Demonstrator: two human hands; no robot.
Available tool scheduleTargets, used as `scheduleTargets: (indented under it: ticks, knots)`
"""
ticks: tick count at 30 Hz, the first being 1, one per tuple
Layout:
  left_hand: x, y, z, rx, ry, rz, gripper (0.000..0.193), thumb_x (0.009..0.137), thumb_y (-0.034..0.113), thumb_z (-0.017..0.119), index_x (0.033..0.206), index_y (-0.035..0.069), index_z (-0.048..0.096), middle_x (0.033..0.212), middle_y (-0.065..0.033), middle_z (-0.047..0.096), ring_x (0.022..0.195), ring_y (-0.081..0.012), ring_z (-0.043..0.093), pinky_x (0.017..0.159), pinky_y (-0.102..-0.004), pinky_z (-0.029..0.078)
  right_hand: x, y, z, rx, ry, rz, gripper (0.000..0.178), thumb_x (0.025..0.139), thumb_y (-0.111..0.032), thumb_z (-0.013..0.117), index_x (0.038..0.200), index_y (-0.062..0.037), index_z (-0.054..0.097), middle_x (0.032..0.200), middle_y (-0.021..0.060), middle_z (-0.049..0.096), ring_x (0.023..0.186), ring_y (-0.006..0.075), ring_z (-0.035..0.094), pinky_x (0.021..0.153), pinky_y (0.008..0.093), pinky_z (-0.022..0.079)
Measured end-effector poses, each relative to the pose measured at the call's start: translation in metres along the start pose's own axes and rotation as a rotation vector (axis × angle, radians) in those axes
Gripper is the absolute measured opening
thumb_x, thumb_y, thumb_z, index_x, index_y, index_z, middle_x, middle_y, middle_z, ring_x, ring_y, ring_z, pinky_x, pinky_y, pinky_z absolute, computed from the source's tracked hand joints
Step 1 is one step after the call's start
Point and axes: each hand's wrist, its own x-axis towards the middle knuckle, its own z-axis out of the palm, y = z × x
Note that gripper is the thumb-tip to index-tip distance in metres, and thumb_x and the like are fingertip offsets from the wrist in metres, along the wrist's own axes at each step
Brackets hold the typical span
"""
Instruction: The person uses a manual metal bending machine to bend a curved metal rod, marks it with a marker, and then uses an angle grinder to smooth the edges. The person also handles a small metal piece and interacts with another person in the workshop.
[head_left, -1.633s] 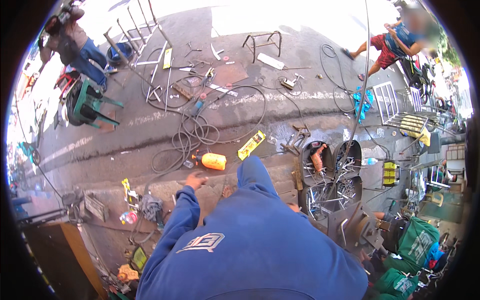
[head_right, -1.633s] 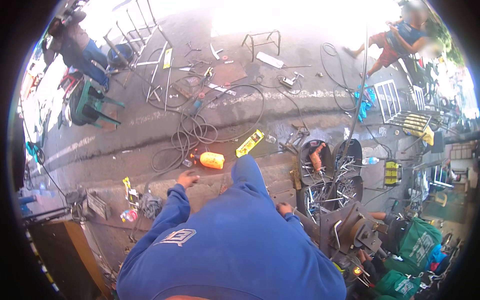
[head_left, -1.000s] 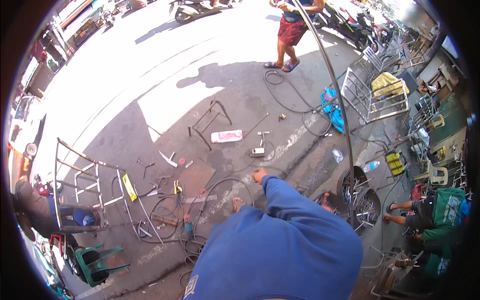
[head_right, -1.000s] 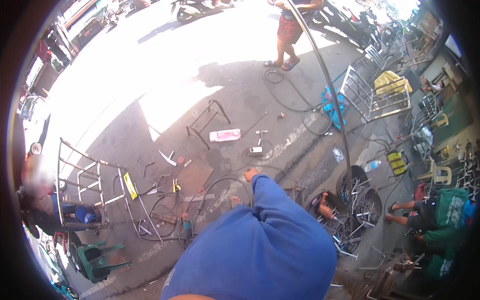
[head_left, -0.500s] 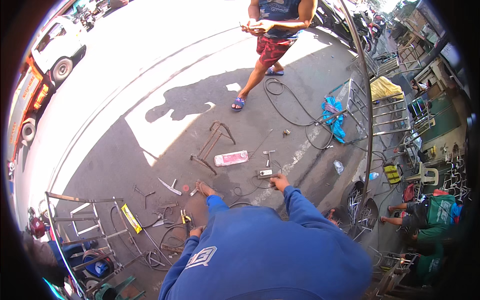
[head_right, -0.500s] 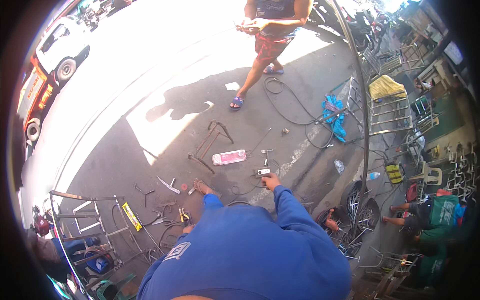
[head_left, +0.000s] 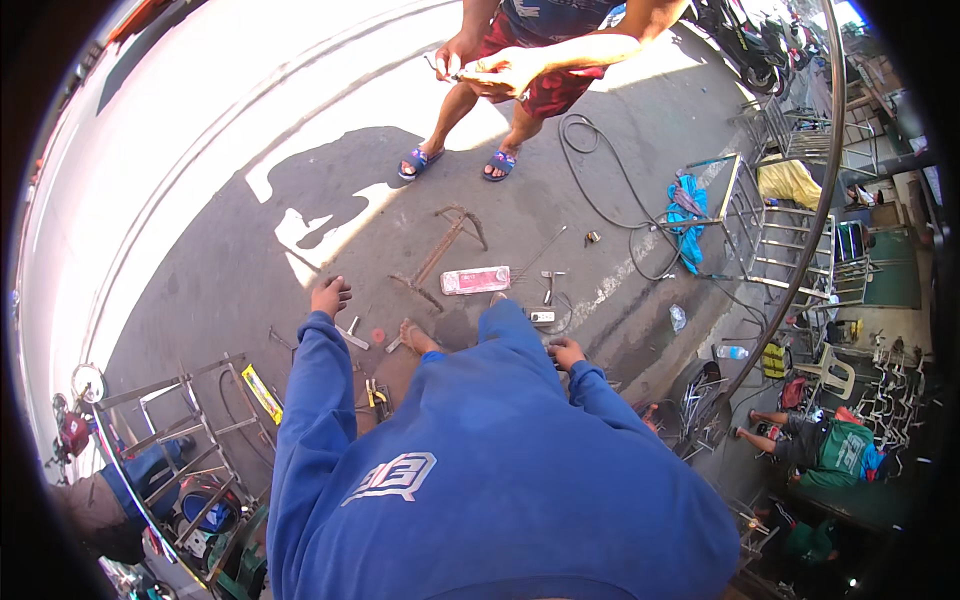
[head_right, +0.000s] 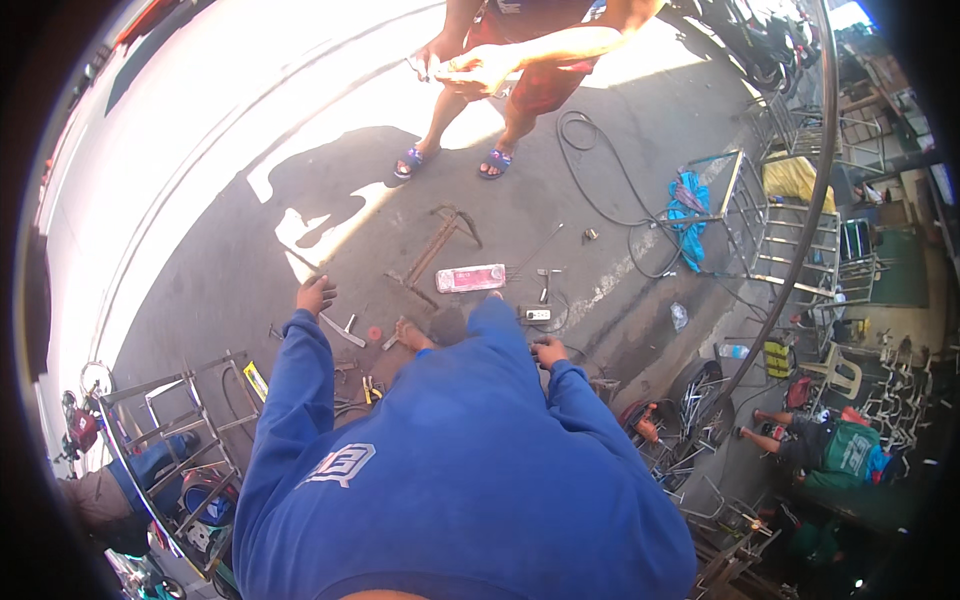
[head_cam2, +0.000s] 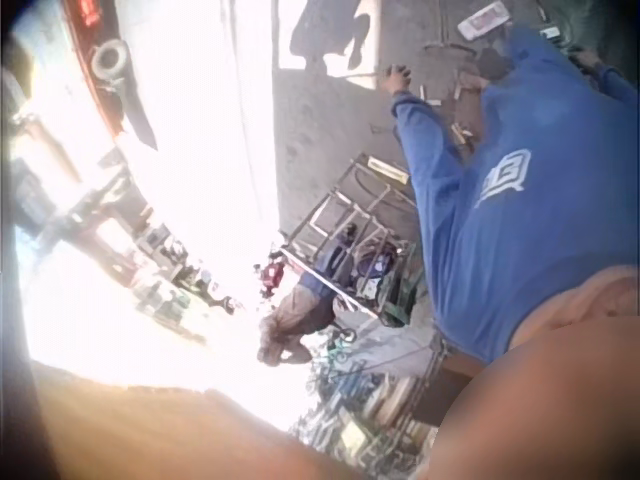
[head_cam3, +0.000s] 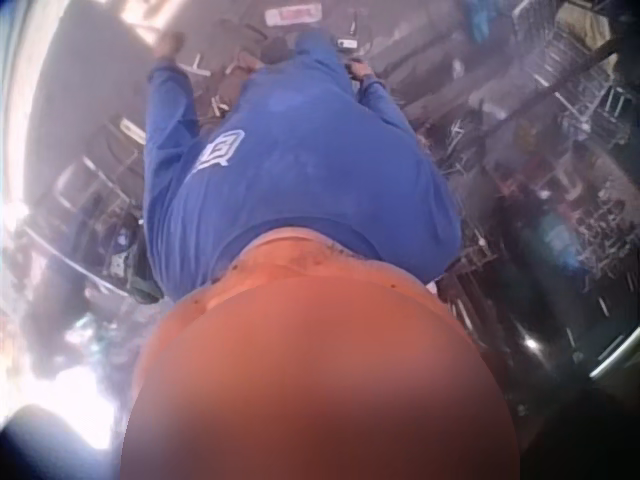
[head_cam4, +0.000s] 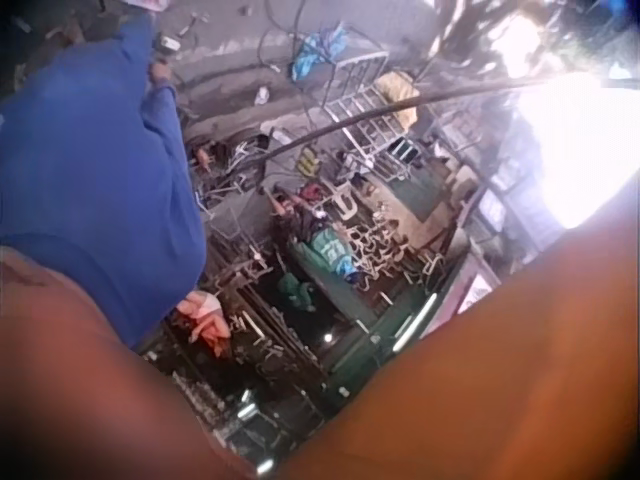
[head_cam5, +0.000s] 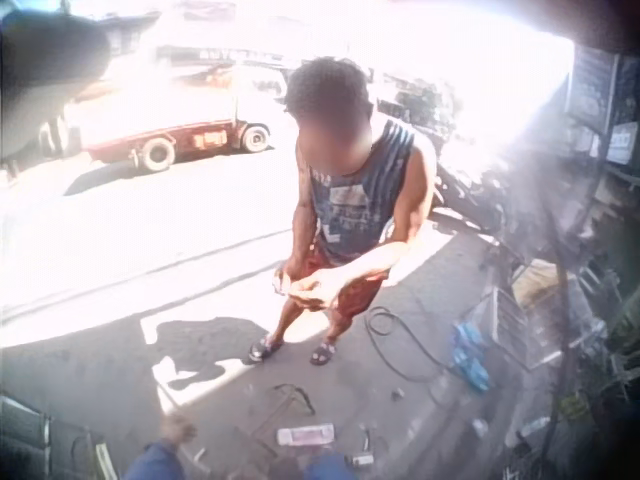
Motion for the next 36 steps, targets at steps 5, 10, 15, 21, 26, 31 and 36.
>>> scheduleTargets:
  ticks: [5,10,15,21,26,31,36]
  knots:
    - [-0.049,-0.003,0.07,-0.13,-0.13,-0.007,0.039,0.092,0.029,0.056,0.12,0.002,0.055,0.1,-0.0091,0.067,0.081,-0.0173,0.065,0.069,-0.0307,0.048,0.059,-0.09,-0.011,-0.247,-0.163,-0.099,0.033,0.083,-0.017,0.062,0.114,-0.0065,0.059,0.09,0.0068,0.067,0.077,0.0198,0.065,0.06,0.0342,0.049]
    - [-0.1,0.015,0.129,-0.265,-0.063,0.04,0.036,0.093,0.027,0.056,0.118,0.001,0.057,0.098,-0.0101,0.067,0.086,-0.0176,0.064,0.073,-0.0301,0.049,0.126,-0.171,-0.055,-0.468,-0.175,-0.147,0.03,0.084,-0.018,0.062,0.112,-0.0087,0.061,0.089,0.0042,0.066,0.076,0.0182,0.065,0.061,0.0348,0.048]
    - [-0.122,0.058,0.16,-0.405,0.127,0.246,0.03,0.092,0.023,0.058,0.112,0.0,0.061,0.093,-0.0093,0.067,0.081,-0.0161,0.064,0.074,-0.029,0.05,0.161,-0.23,-0.091,-0.377,-0.185,-0.153,0.03,0.083,-0.021,0.063,0.109,-0.0057,0.063,0.089,0.0046,0.066,0.077,0.0169,0.065,0.061,0.0341,0.048]
    - [-0.134,0.08,0.185,-0.494,0.193,0.301,0.028,0.092,0.02,0.058,0.111,-0.001,0.061,0.09,-0.0083,0.067,0.078,-0.0142,0.063,0.073,-0.0277,0.05,0.168,-0.256,-0.104,-0.475,-0.221,-0.194,0.028,0.083,-0.022,0.062,0.107,-0.0058,0.063,0.088,0.0047,0.066,0.078,0.0174,0.065,0.064,0.0347,0.05]
    - [-0.137,0.078,0.187,-0.362,0.094,0.252,0.026,0.093,0.016,0.058,0.11,-0.003,0.06,0.089,-0.0079,0.067,0.076,-0.0124,0.062,0.069,-0.0258,0.049,0.157,-0.23,-0.093,-0.364,-0.217,-0.206,0.027,0.083,-0.021,0.061,0.105,-0.0056,0.064,0.087,0.0053,0.067,0.077,0.0178,0.066,0.064,0.0343,0.05]
    - [-0.145,0.082,0.173,-0.344,0.043,0.301,0.026,0.093,0.016,0.057,0.11,-0.004,0.061,0.089,-0.0081,0.066,0.075,-0.0128,0.062,0.07,-0.0259,0.05,0.129,-0.166,-0.073,-0.449,-0.205,-0.201,0.028,0.081,-0.02,0.064,0.104,-0.0042,0.067,0.084,0.0065,0.068,0.074,0.0183,0.065,0.062,0.034,0.051]
    - [-0.155,0.1,0.165,-0.412,0.017,0.338,0.026,0.094,0.017,0.056,0.108,-0.004,0.061,0.088,-0.0092,0.066,0.075,-0.0135,0.063,0.072,-0.0263,0.052,0.104,-0.118,-0.07,-0.503,-0.151,-0.16,0.026,0.081,-0.019,0.064,0.101,-0.0034,0.068,0.084,0.0071,0.068,0.072,0.0181,0.064,0.061,0.0353,0.051]
